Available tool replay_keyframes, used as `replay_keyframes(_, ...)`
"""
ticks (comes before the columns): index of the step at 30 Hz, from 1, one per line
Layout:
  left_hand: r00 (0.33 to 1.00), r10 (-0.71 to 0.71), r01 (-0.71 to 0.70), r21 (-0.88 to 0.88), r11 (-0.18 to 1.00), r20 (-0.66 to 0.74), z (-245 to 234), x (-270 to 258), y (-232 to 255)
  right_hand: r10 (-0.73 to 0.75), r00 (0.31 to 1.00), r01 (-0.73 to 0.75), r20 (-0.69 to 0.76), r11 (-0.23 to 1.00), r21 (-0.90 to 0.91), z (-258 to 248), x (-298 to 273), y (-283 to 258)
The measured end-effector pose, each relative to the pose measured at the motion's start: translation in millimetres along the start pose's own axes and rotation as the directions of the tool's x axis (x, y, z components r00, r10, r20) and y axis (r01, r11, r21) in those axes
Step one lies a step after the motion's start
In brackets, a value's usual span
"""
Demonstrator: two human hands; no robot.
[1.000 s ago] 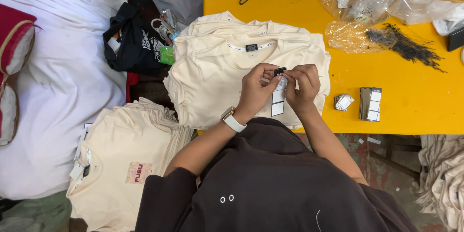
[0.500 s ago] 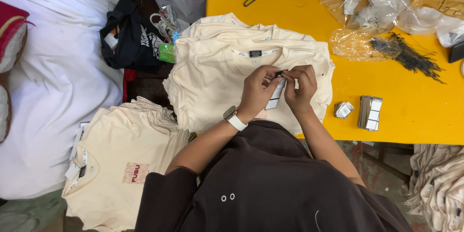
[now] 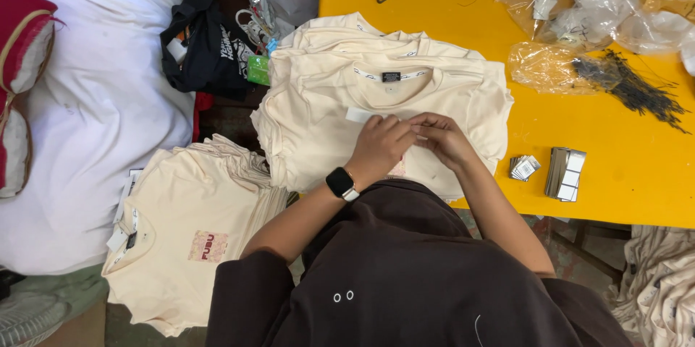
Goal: Attaching brand tags to t-shirts and stacking them on a work table in a garment factory.
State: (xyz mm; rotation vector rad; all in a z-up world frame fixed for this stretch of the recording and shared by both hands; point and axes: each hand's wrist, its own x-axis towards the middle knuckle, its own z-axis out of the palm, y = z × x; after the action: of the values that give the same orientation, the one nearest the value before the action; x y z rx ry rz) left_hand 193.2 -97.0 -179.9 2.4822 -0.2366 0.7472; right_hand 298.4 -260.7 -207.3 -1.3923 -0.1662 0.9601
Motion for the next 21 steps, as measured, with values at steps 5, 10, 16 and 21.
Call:
replay_keyframes(5, 0.937, -0.155, 0.169, -0.020, 0.985, 0.314, -38.1, 17.8, 14.5, -0.035, 0.992, 0.038, -0.124, 0.999, 0.022, 2.1, 31.6, 37.3)
replay_keyframes(10, 0.661, -0.577, 0.742, -0.303, 0.598, 0.479, 52.6, -32.4, -55.9, -0.292, 0.894, 0.233, -0.339, 0.951, -0.205, -14.9, 88.0, 4.9)
replay_keyframes(16, 0.842, -0.521, 0.532, -0.060, 0.844, 0.142, 37.7, 10.0, -79.8, -0.352, 0.914, 0.211, -0.205, 0.839, -0.501, -21.4, 99.3, 6.0)
replay_keyframes(21, 0.964, -0.256, 0.242, 0.169, 0.955, 0.069, 72.6, 15.7, -115.4, -0.392, 0.887, 0.246, -0.244, 0.849, -0.469, -16.7, 94.6, 14.3)
